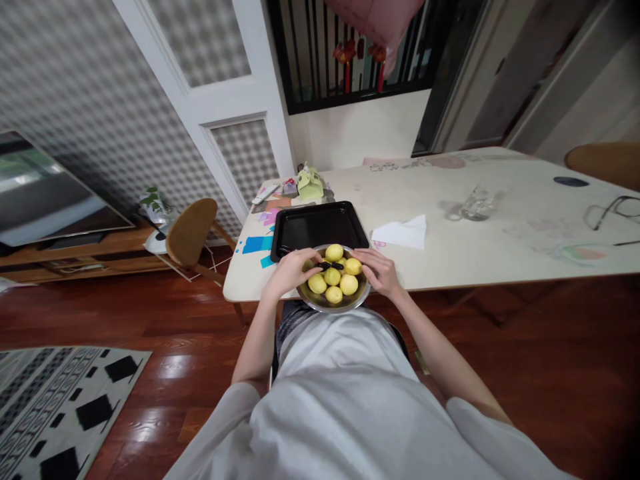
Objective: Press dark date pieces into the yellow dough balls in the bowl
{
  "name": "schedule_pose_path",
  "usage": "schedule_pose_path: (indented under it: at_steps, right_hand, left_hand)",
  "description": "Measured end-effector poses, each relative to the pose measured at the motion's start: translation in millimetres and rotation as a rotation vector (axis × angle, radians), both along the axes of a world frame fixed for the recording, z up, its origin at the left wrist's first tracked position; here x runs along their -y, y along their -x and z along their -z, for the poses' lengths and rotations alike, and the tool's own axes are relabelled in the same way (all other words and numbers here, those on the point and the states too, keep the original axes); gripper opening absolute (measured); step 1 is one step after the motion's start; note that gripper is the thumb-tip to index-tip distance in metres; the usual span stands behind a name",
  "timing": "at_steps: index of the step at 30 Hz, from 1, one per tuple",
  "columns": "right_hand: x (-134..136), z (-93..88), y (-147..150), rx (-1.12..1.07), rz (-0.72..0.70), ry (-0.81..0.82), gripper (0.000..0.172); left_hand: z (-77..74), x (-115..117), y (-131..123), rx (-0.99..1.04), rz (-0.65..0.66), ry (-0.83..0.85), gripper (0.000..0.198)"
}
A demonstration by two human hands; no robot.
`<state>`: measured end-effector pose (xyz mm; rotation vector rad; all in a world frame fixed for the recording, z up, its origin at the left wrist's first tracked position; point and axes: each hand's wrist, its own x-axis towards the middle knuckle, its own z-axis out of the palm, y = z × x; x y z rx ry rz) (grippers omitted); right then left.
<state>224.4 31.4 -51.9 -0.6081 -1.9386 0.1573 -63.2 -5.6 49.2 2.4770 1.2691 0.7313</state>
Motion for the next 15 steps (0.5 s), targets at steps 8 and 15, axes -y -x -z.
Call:
schedule_pose_path:
  at_steps: [8,15]
  right_hand:
    - [-0.9,0.9,0.2,-0.02,0.023,0.024,0.038]
    - [-0.4,0.7,0.3,-0.025,0.017,0.024,0.037]
  left_hand:
    - [2.9,-0.8,0.0,-0.05,0.083,0.09,0.014]
    - [7.1,-1.7,-0.9,-0.105,0.094,0.111,0.016]
